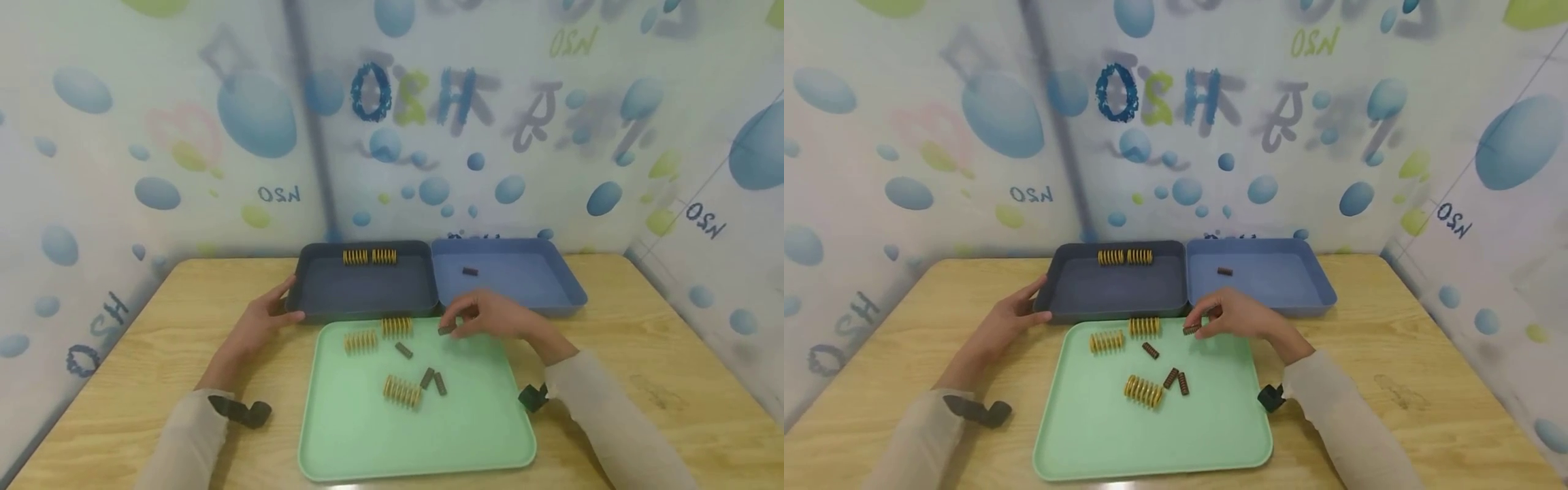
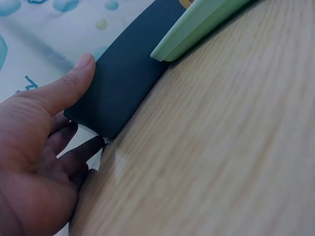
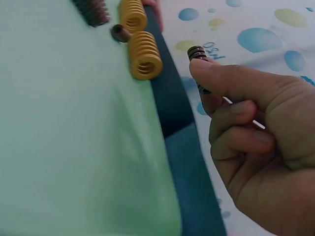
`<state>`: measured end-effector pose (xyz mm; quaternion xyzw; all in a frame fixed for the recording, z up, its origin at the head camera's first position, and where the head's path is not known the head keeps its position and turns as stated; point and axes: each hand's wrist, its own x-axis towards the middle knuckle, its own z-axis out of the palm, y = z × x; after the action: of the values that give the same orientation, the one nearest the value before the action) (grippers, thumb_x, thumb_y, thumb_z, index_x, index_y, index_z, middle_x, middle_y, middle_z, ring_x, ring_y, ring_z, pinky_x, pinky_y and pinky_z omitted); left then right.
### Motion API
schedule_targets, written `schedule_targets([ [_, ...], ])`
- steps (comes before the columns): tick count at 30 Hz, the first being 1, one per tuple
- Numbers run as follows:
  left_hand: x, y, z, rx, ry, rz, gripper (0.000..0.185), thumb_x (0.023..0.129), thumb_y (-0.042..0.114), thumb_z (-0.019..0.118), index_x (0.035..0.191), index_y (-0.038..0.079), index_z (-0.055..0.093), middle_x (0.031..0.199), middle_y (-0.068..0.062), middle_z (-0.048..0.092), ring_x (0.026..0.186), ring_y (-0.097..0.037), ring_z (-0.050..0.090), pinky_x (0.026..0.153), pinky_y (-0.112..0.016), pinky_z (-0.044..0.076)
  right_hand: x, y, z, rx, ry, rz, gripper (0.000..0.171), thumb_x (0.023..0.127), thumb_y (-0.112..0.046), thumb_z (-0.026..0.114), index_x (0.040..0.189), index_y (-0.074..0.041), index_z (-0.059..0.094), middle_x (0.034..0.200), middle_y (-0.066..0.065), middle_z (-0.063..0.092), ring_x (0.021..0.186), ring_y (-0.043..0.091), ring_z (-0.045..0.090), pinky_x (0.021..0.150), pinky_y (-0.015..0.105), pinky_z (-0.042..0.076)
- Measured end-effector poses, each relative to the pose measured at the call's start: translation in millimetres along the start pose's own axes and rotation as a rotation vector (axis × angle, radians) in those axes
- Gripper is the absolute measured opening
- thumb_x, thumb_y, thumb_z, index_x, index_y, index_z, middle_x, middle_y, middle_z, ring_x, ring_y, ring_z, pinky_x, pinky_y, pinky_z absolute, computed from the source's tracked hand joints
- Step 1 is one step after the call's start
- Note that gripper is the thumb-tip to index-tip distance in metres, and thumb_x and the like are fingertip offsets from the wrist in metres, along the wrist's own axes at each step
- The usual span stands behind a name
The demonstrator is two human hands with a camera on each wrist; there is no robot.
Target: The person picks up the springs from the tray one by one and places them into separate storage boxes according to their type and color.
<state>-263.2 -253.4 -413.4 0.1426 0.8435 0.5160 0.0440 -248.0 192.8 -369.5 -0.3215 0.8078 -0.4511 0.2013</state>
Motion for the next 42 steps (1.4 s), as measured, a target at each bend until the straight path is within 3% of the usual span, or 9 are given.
schedule_targets([
  [7,-1.7,3.0,-0.7,0.001,-0.002,0.003,0.079,0.088,0.025,0.070,0.153,0.015,0.025,0.156,-0.013,0.020,0.136,-0.041,0.028,0.107,-0.052,0.025,-12.4,-2.4,-25.3,-0.092,0.156,-0.001,0.019,0.084,-0.023,0.075,0.102,-0.020,0.074,0.092,0.005,0.066,0.059,0.016,0.046,0.056,0.028,0.043],
  [10,-1.3,3.8,-0.8,-0.007,-0.005,0.005,0.079,0.089,0.023,0.070,0.153,0.014,0.024,0.156,-0.013,0.019,0.137,-0.042,0.026,0.108,-0.052,0.024,-17.0,-2.6,-34.8,-0.132,0.193,-0.001,0.018,0.084,-0.025,0.074,0.102,-0.023,0.074,0.102,-0.001,0.068,0.074,0.018,0.057,0.064,0.030,0.048],
  [14,-0.1,4.3,0.6,-0.027,-0.008,0.008,0.079,0.089,0.022,0.070,0.153,0.014,0.025,0.157,-0.012,0.018,0.138,-0.040,0.025,0.108,-0.051,0.023,-21.6,-7.5,-44.4,-0.163,0.220,-0.012,0.017,0.084,-0.022,0.074,0.102,-0.023,0.074,0.103,-0.004,0.069,0.086,0.022,0.061,0.068,0.030,0.050],
  [19,0.3,3.4,2.7,-0.033,0.003,0.004,0.078,0.088,0.023,0.071,0.152,0.014,0.027,0.156,-0.011,0.020,0.137,-0.040,0.028,0.107,-0.050,0.026,-26.2,-13.6,-54.0,-0.210,0.264,0.001,0.017,0.085,-0.023,0.074,0.102,-0.025,0.074,0.101,-0.005,0.069,0.086,0.021,0.061,0.070,0.030,0.050],
  [23,0.5,3.1,3.0,-0.048,0.005,0.006,0.078,0.088,0.023,0.071,0.152,0.014,0.027,0.156,-0.011,0.022,0.137,-0.039,0.028,0.107,-0.050,0.028,-28.2,-11.8,-64.5,-0.268,0.318,0.014,0.018,0.085,-0.025,0.074,0.104,-0.025,0.074,0.098,-0.005,0.068,0.073,0.019,0.055,0.063,0.029,0.047],
  [29,1.2,1.2,3.1,-0.063,0.009,0.009,0.079,0.088,0.022,0.071,0.152,0.014,0.026,0.156,-0.010,0.022,0.137,-0.038,0.028,0.107,-0.048,0.028,-25.5,-4.8,-81.2,-0.215,0.359,0.077,0.023,0.086,-0.021,0.073,0.109,-0.017,0.073,0.105,0.003,0.066,0.076,0.028,0.055,0.063,0.033,0.048],
  [37,-4.3,-3.5,7.1,0.003,0.023,-0.008,0.080,0.088,0.027,0.070,0.153,0.014,0.024,0.156,-0.012,0.020,0.137,-0.040,0.026,0.107,-0.051,0.027,-24.3,19.1,-90.5,-0.219,0.367,0.154,0.026,0.086,-0.030,0.073,0.110,-0.021,0.072,0.116,0.001,0.064,0.102,0.023,0.056,0.082,0.044,0.048],
  [42,-3.1,-6.2,8.8,0.011,0.026,0.017,0.080,0.088,0.029,0.070,0.153,0.016,0.025,0.156,-0.009,0.021,0.138,-0.039,0.025,0.107,-0.050,0.026,-25.7,37.1,-92.1,-0.205,0.386,0.181,0.025,0.088,-0.027,0.071,0.111,-0.018,0.071,0.118,0.003,0.064,0.113,0.025,0.054,0.089,0.046,0.047],
])
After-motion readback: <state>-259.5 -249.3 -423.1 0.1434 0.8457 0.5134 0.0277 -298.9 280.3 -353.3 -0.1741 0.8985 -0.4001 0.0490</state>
